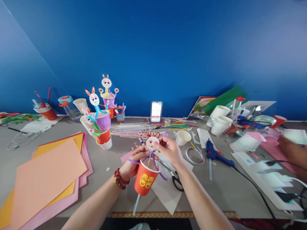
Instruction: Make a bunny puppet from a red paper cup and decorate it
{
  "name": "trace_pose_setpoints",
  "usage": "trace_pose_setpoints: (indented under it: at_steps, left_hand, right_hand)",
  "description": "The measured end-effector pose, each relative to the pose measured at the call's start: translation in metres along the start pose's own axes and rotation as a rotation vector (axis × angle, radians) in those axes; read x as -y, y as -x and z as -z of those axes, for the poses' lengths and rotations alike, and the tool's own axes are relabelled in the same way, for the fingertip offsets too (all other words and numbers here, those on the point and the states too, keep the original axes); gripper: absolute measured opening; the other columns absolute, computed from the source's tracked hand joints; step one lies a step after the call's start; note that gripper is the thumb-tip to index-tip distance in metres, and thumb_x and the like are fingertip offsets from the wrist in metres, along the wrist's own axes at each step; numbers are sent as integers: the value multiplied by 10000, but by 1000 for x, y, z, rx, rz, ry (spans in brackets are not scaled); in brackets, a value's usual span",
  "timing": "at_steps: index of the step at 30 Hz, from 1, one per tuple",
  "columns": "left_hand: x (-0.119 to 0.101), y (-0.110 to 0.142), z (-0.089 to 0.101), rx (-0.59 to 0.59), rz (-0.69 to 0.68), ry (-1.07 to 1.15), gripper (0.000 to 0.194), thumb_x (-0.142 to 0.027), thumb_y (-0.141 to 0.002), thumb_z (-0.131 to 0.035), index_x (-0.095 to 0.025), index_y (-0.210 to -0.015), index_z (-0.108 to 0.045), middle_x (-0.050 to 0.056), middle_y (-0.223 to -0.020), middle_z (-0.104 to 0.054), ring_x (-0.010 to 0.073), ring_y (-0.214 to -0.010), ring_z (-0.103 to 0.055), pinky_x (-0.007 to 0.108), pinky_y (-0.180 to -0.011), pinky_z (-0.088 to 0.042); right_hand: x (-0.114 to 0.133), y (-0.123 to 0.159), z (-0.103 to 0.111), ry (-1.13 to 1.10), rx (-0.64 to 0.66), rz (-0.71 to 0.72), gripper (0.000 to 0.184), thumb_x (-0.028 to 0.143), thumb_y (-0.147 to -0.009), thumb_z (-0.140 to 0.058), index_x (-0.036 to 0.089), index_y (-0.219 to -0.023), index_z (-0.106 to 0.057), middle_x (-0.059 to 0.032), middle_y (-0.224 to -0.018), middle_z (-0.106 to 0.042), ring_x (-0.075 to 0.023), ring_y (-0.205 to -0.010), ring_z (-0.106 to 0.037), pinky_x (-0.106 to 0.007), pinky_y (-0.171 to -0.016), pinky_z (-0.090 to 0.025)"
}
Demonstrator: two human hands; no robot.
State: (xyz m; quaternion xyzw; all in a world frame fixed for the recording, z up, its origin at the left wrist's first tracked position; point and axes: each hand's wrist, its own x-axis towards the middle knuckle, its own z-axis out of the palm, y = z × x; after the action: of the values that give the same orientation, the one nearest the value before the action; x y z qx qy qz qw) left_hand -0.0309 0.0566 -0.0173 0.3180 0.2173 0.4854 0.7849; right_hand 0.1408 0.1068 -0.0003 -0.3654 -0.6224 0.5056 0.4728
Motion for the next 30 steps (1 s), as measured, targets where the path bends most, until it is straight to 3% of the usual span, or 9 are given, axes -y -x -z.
trace_pose_setpoints:
  at_steps: [12, 20, 24, 30]
  left_hand:
    - [1, 0, 1, 5, -2, 6, 218, -201, -849, -663, -145, -1059, -651, 121, -914, -773, 283, -775, -748, 436, -779, -578]
    - [-2, 1, -2, -54, -32, -24, 208, -215, -831, -688, -146, -1026, -664, 118, -917, -773, 272, -821, -744, 407, -810, -569]
    - [-2, 1, -4, -86, -53, -35, 199, -205, -806, -713, -152, -995, -674, 99, -909, -772, 257, -811, -744, 377, -804, -567]
    - [0, 0, -4, -107, -59, -47, 164, -218, -803, -725, -155, -948, -681, 89, -885, -772, 242, -799, -742, 349, -791, -563]
  right_hand:
    - [5, 1, -1, 75, -12, 73, 212, 390, -847, -722, 196, -794, -653, -6, -710, -655, -154, -638, -579, -251, -599, -441]
    - [5, 4, -3, -58, -3, 25, 252, 395, -833, -739, 200, -944, -625, -31, -833, -673, -162, -713, -595, -248, -601, -458]
    - [-1, 6, -8, -162, 4, -12, 258, 393, -824, -750, 215, -856, -566, -1, -764, -641, -135, -602, -567, -241, -528, -444]
    - [-8, 7, -12, -218, 40, -31, 222, 371, -840, -739, 211, -887, -593, 11, -737, -636, -113, -520, -556, -247, -499, -447]
